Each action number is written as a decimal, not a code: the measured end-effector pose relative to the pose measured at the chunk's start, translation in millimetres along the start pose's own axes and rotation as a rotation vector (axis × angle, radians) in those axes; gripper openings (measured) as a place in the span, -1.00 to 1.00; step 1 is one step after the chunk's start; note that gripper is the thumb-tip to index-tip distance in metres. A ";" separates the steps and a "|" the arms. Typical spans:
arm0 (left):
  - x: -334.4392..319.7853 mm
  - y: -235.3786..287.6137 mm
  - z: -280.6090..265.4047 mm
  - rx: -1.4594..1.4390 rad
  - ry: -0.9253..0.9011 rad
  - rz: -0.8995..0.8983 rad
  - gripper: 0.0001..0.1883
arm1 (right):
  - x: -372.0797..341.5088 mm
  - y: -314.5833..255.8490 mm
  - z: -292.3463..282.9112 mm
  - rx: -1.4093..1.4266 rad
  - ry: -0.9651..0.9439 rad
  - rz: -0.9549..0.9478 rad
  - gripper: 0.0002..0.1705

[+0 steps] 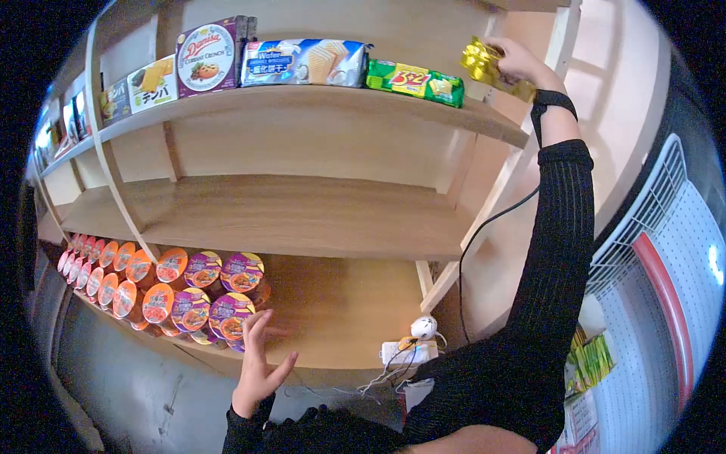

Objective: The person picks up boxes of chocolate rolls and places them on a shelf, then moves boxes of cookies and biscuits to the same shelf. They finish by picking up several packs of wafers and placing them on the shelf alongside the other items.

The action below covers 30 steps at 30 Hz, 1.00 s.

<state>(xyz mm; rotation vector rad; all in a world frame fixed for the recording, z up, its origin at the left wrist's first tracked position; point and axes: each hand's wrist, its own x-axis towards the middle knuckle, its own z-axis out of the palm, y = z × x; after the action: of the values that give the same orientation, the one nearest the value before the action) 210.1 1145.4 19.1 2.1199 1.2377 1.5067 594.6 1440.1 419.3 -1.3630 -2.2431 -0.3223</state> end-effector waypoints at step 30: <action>-28.9 -29.0 5.5 -0.074 -0.109 -0.255 -0.30 | -15.3 51.7 52.9 0.252 -0.147 0.584 -0.33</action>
<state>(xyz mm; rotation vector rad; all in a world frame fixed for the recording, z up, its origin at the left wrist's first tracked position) 197.9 1142.4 -20.2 1.8878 1.3327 1.2904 630.8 1476.1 363.6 -1.8521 -1.8004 0.2604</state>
